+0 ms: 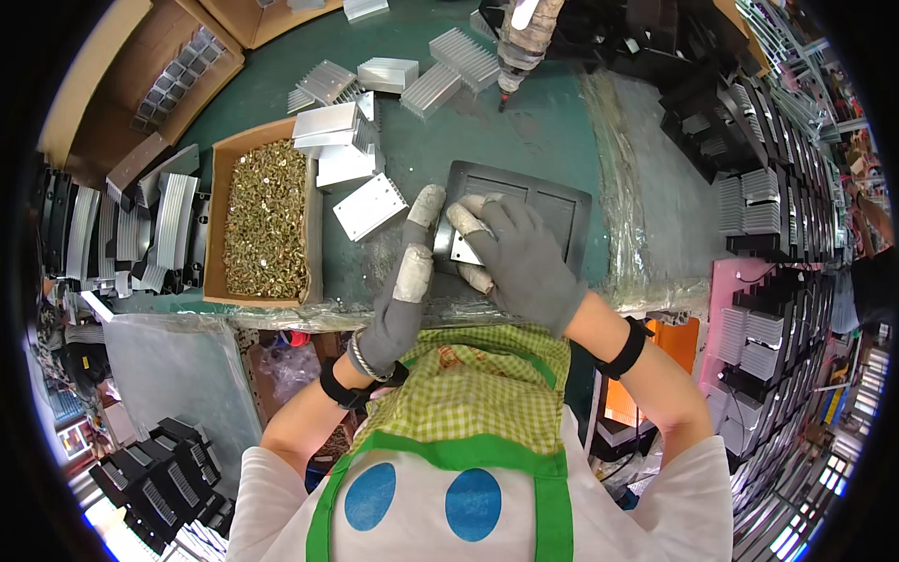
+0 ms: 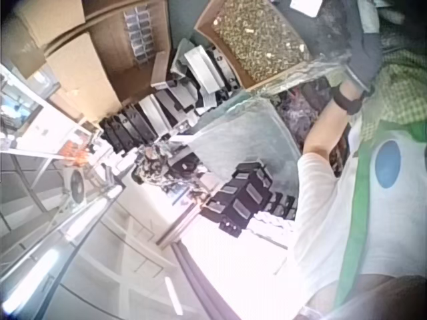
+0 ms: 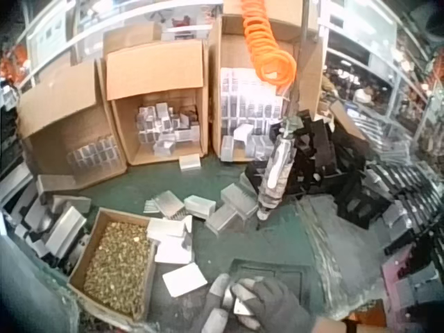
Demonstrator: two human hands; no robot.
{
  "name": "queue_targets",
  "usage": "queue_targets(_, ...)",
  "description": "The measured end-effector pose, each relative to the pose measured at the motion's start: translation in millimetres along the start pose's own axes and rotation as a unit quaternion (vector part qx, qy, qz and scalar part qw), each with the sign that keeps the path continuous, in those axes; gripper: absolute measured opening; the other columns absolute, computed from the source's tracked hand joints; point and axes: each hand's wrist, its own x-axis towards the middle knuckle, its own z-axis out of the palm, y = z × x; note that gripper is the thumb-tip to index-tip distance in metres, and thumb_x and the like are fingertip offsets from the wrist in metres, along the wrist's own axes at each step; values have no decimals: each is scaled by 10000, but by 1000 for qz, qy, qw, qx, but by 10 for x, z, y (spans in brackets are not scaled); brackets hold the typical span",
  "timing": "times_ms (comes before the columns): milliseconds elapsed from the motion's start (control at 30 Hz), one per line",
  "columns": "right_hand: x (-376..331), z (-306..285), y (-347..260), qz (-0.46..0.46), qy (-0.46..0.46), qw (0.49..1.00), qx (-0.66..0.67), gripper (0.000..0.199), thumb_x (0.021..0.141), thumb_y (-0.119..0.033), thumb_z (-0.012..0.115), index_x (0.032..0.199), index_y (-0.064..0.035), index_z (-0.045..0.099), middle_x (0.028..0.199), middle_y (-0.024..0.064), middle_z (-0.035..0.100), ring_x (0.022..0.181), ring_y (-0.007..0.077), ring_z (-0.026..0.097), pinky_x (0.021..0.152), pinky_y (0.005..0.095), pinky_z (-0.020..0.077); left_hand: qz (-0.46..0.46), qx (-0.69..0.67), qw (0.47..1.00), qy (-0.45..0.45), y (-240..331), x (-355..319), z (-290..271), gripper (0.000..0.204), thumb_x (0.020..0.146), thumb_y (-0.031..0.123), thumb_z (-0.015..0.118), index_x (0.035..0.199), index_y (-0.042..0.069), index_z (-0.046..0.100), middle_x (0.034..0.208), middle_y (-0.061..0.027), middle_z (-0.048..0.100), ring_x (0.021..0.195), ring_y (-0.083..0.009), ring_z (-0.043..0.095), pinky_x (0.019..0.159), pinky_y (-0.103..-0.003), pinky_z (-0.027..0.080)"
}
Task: The recorder is assembling metal components for solar equipment, including heat sinks and enclosures, using an industrial pneumatic screwdriver.
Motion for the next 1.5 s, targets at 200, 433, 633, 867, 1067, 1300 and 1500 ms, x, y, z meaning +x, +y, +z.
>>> queue_targets(200, 12, -100, -107, -72, -65, 995, -19, 723, 861, -349, 673, 1419, 37, 423, 1387, 208, 487, 1265, 369, 465, 1081, 468, 378, -39, -9, 999, 9, 151, -155, 21, 708, 1044, 326, 403, 1552, -74, 113, 1629, -226, 145, 1502, -335, 200, 1210, -406, 162)
queue_targets(433, 725, -371, 480, -130, 16, 991, -11, 630, 780, -205, 703, 1339, -13, 485, 1362, 210, 519, 1257, 376, 506, 1042, 471, 423, 86, 385, 919, -29, 226, 131, -111, 537, 965, 155, 549, 1449, -30, 406, 1463, -237, 429, 1422, -429, 339, 1128, -486, 332)
queue_targets(633, 1803, 314, 914, -9, -47, 987, -155, 218, 821, -155, 589, 1020, -125, 674, 1036, 94, 662, 1090, 310, 604, 959, 445, 472, 114, 410, 901, -78, 322, 221, -65, 387, 991, 190, 467, 1289, -32, 572, 1334, -227, 560, 1368, -489, 393, 1093, -515, 355)
queue_targets(867, 1349, -164, 674, 25, -92, 989, -116, 391, 826, -323, 662, 1147, -103, 633, 1026, 100, 678, 1079, 266, 629, 828, 418, 500, 68, 425, 899, -78, 324, 101, -22, 401, 992, 152, 466, 1328, -60, 522, 1350, -262, 523, 1368, -497, 378, 1122, -520, 300)
queue_targets(1067, 413, -626, 653, 295, -289, 800, 435, 404, 962, -414, 531, 963, -28, 649, 766, 122, 678, 620, 216, 654, 526, 343, 520, 40, 253, 966, 33, 318, -13, 103, 521, 985, 166, 515, 1438, -60, 392, 1456, -313, 396, 1406, -433, 355, 1158, -481, 264)
queue_targets(1300, 281, -464, 620, 244, -187, 932, 194, 322, 951, -356, 552, 959, -46, 636, 761, 153, 670, 669, 303, 662, 600, 430, 519, 86, 410, 907, -49, 367, 366, 91, 493, 974, 203, 534, 1376, -74, 470, 1362, -273, 475, 1329, -437, 429, 1093, -477, 346)
queue_targets(1500, 178, -367, 424, 186, -66, 939, 281, 373, 938, -315, 562, 1192, -45, 607, 1069, 213, 676, 970, 356, 657, 849, 436, 504, 98, 379, 919, -38, 351, 473, 108, 395, 937, 86, 535, 1308, -48, 552, 1250, -257, 543, 1194, -417, 528, 1014, -456, 416)
